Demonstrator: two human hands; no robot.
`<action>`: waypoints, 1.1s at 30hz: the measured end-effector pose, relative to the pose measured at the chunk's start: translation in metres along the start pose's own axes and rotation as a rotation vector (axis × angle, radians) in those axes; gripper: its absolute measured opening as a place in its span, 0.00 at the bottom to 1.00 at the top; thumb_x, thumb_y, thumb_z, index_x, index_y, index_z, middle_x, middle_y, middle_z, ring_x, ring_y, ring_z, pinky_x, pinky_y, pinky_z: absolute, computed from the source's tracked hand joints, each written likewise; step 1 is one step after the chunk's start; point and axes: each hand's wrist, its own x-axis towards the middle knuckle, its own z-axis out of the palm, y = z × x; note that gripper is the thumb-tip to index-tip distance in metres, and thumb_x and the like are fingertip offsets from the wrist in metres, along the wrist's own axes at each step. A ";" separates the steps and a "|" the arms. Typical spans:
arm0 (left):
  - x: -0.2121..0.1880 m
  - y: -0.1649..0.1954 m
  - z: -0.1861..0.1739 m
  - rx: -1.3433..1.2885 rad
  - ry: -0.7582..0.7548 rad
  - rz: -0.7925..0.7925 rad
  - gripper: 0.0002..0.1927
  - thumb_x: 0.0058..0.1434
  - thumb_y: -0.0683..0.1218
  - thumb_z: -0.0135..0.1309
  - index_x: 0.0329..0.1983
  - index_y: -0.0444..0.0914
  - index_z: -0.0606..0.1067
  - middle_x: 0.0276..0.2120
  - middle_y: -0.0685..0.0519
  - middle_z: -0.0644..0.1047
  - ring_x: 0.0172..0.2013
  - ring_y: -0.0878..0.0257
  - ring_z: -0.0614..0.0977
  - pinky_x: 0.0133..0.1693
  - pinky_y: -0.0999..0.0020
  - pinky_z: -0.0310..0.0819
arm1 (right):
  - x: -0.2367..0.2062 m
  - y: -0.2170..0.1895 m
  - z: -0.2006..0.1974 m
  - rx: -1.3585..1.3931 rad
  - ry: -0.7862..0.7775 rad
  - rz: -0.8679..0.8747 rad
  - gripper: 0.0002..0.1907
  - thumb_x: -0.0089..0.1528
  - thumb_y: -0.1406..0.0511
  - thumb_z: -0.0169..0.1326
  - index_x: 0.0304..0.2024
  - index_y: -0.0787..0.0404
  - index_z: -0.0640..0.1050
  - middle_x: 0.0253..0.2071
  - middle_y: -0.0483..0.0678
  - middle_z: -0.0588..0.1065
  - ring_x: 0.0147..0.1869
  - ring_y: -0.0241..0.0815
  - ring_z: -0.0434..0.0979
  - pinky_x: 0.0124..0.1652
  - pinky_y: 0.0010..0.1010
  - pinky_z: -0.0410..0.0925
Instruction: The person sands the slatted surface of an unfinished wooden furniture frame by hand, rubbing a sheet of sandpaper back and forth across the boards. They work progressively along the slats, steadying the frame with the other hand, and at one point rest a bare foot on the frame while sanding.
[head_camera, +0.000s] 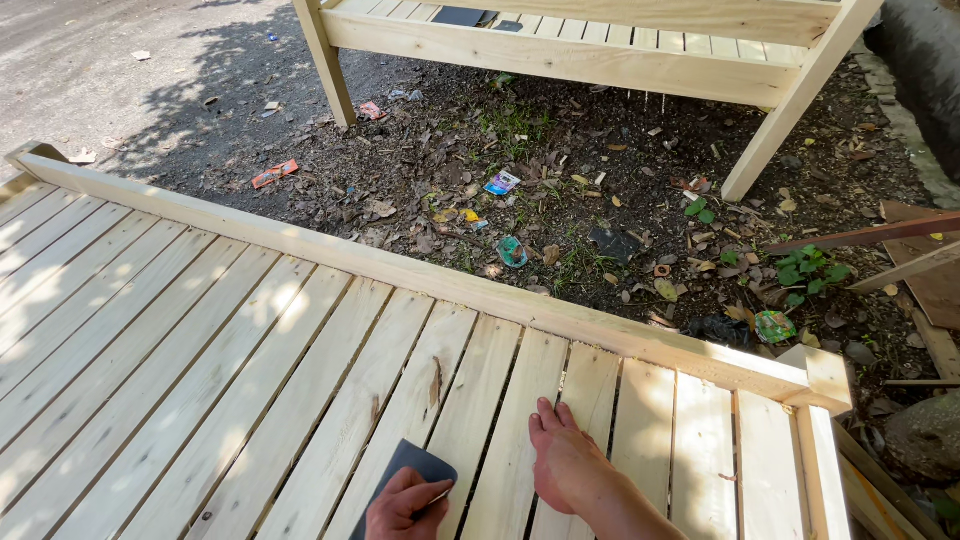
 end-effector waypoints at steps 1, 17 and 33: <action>-0.003 -0.004 -0.011 0.047 0.060 0.001 0.17 0.43 0.35 0.68 0.37 0.40 0.87 0.21 0.53 0.73 0.24 0.63 0.82 0.29 0.69 0.75 | -0.001 -0.002 -0.001 0.004 -0.001 0.011 0.38 0.69 0.66 0.40 0.79 0.56 0.43 0.83 0.45 0.30 0.86 0.49 0.31 0.77 0.37 0.46; 0.170 0.073 0.045 0.255 0.053 0.002 0.09 0.54 0.41 0.56 0.37 0.40 0.83 0.37 0.48 0.75 0.43 0.48 0.78 0.44 0.57 0.74 | -0.007 -0.027 -0.012 -0.106 -0.087 0.078 0.46 0.62 0.74 0.45 0.78 0.68 0.38 0.82 0.56 0.27 0.85 0.60 0.29 0.76 0.39 0.51; 0.084 0.061 0.022 0.387 0.042 -0.187 0.10 0.57 0.43 0.52 0.38 0.46 0.82 0.41 0.53 0.75 0.44 0.50 0.80 0.44 0.55 0.76 | -0.012 -0.036 -0.012 0.023 0.102 -0.017 0.51 0.65 0.49 0.57 0.78 0.53 0.44 0.82 0.51 0.33 0.85 0.54 0.31 0.76 0.53 0.46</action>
